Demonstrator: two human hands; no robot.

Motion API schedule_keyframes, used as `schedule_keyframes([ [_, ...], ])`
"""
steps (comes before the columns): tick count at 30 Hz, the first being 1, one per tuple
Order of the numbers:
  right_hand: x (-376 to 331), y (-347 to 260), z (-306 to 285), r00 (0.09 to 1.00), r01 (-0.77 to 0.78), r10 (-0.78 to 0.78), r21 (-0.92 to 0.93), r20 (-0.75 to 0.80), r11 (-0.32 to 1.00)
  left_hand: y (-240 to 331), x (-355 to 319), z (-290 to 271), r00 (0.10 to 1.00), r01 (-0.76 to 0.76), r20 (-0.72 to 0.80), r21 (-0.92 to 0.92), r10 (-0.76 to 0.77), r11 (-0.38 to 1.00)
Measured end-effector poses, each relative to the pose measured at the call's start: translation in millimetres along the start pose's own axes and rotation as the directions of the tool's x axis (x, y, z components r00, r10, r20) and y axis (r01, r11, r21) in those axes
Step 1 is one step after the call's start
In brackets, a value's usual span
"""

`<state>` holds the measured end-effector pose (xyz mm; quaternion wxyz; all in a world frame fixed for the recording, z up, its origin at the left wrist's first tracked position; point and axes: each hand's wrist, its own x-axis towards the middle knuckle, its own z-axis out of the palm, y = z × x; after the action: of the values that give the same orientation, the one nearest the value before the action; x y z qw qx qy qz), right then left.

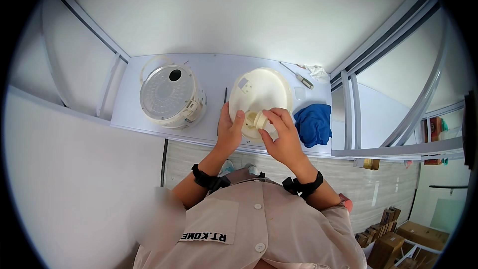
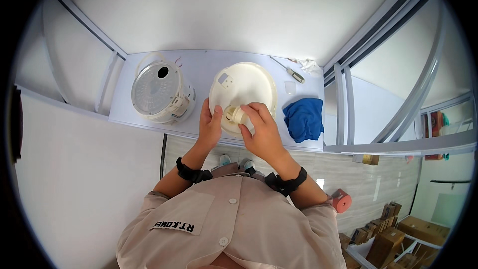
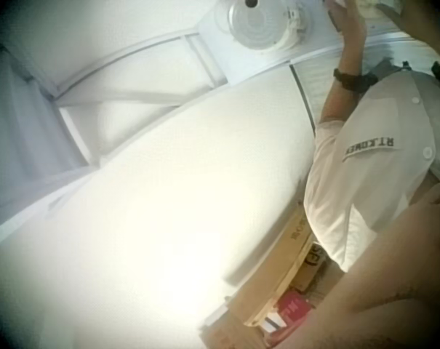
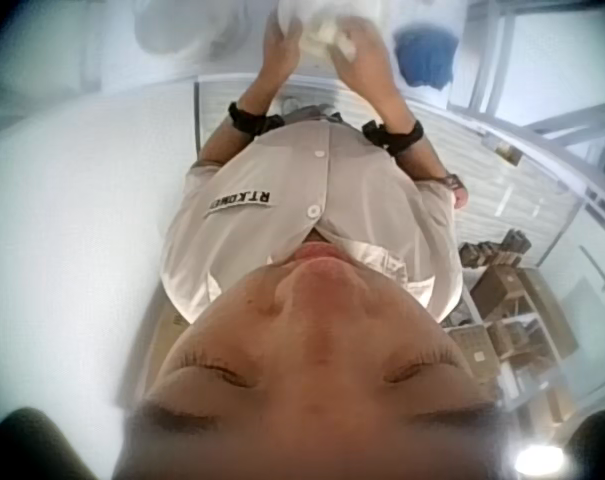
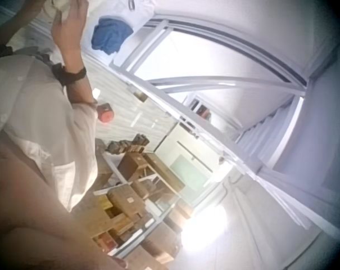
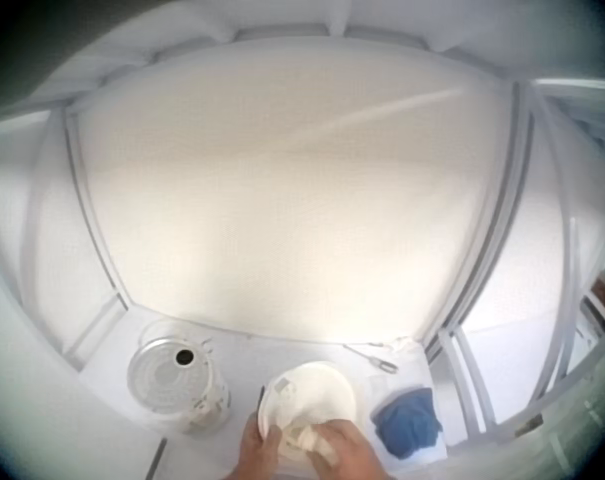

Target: The person uses a screwdriver to tighten screws on a circular white plastic light fixture cover. They then pick up a separate white plastic base, insert a small cylindrical component into its center, and place the cover onto the base.

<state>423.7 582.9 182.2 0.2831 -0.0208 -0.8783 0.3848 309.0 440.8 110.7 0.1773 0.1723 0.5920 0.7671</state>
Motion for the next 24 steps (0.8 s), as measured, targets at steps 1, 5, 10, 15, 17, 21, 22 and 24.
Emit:
schedule_keyframes([
  [1, -2, 3, 0, 0.999, 0.037, -0.037, -0.03, 0.009, 0.999, 0, 0, 0, 1.0, -0.001, 0.004, -0.006, 0.001, 1.0],
  [5, -9, 10, 0, 0.996, 0.066, -0.064, -0.023, 0.06, 0.998, 5, 0, 1, 1.0, 0.002, 0.012, -0.028, -0.002, 1.0],
  [10, -13, 15, 0, 0.993, 0.116, -0.117, 0.034, 0.033, 0.993, 3, 1, 0, 1.0, 0.011, 0.014, -0.021, -0.01, 1.0],
  [15, -11, 13, -2, 0.993, 0.117, -0.119, 0.094, 0.017, 0.989, -2, 2, 0, 1.0, 0.005, 0.009, -0.003, -0.005, 1.0],
  [17, -11, 15, -2, 0.996, 0.089, -0.091, 0.089, 0.017, 0.992, -4, 3, -1, 1.0, 0.008, 0.013, 0.008, -0.008, 1.0],
  [21, -8, 11, -3, 0.997, 0.076, -0.077, 0.065, 0.014, 0.995, -6, 4, -2, 1.0, 0.0, 0.027, 0.011, -0.001, 1.0],
  [22, -8, 11, -3, 0.995, 0.095, -0.096, 0.051, 0.017, 0.994, -5, 3, -2, 1.0, 0.002, 0.022, 0.007, -0.002, 1.0],
  [24, -7, 8, -3, 0.997, 0.077, -0.078, 0.041, 0.027, 0.996, 0, 2, 2, 1.0, 0.003, 0.013, -0.001, -0.003, 1.0],
])
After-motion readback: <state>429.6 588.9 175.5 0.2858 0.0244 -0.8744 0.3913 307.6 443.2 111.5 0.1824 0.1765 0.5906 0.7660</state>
